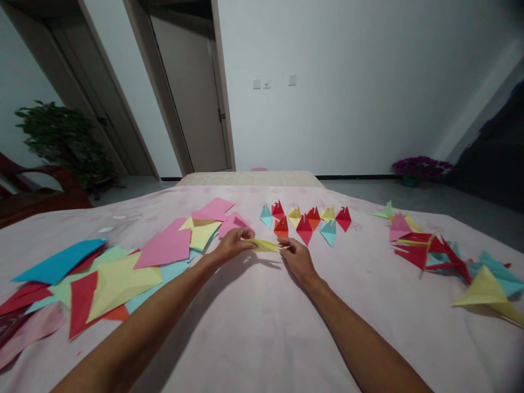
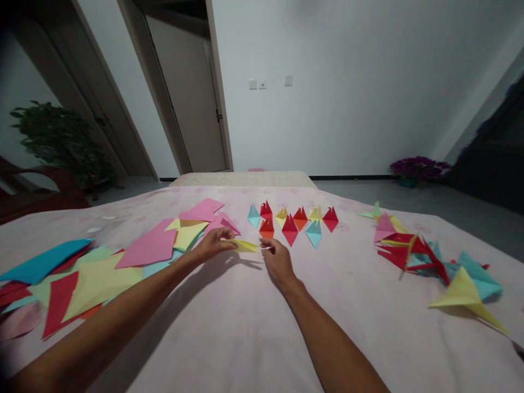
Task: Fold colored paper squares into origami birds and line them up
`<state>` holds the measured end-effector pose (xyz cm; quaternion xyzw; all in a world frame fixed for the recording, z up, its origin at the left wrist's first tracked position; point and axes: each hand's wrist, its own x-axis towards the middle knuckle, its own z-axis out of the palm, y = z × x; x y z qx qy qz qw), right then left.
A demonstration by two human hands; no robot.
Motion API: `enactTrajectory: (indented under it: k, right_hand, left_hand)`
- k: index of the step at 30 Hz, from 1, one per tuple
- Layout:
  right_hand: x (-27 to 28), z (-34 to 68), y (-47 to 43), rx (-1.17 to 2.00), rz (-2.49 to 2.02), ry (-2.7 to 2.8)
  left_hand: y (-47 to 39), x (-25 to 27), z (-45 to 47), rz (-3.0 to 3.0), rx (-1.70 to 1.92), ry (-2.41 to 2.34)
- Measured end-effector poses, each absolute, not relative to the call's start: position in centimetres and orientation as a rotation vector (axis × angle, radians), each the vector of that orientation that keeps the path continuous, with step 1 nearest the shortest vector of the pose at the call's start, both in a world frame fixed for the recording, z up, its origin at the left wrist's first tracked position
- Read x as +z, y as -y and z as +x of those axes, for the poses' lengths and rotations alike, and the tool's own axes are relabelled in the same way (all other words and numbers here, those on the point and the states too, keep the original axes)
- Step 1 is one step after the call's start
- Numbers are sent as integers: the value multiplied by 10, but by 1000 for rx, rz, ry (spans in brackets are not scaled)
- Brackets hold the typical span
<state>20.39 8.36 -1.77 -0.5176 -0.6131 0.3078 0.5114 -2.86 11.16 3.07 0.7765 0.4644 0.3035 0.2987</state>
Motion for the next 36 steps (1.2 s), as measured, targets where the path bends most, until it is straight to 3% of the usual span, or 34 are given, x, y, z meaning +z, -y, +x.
enactTrajectory:
  k: [3,9,18,30,36]
  right_hand:
    - [-15,199,-79,794,-1068,1577]
    - [-7,193,-67,523,-829,1762]
    - [-10,196,-62,299,-800,2246]
    - [-9,196,-71,380,-917,2281]
    - [-5,201,-77,621,-1002,2271]
  left_hand:
    - [-99,19,-21,1870,1114,-1144]
    - [-83,0,-6,2146,1265,-1151]
    - [-73,2,-19,2734,784,-1215]
    - [-34,9,-31,2649,631,-1351]
    - [-38,3,-33,2583,652,-1400]
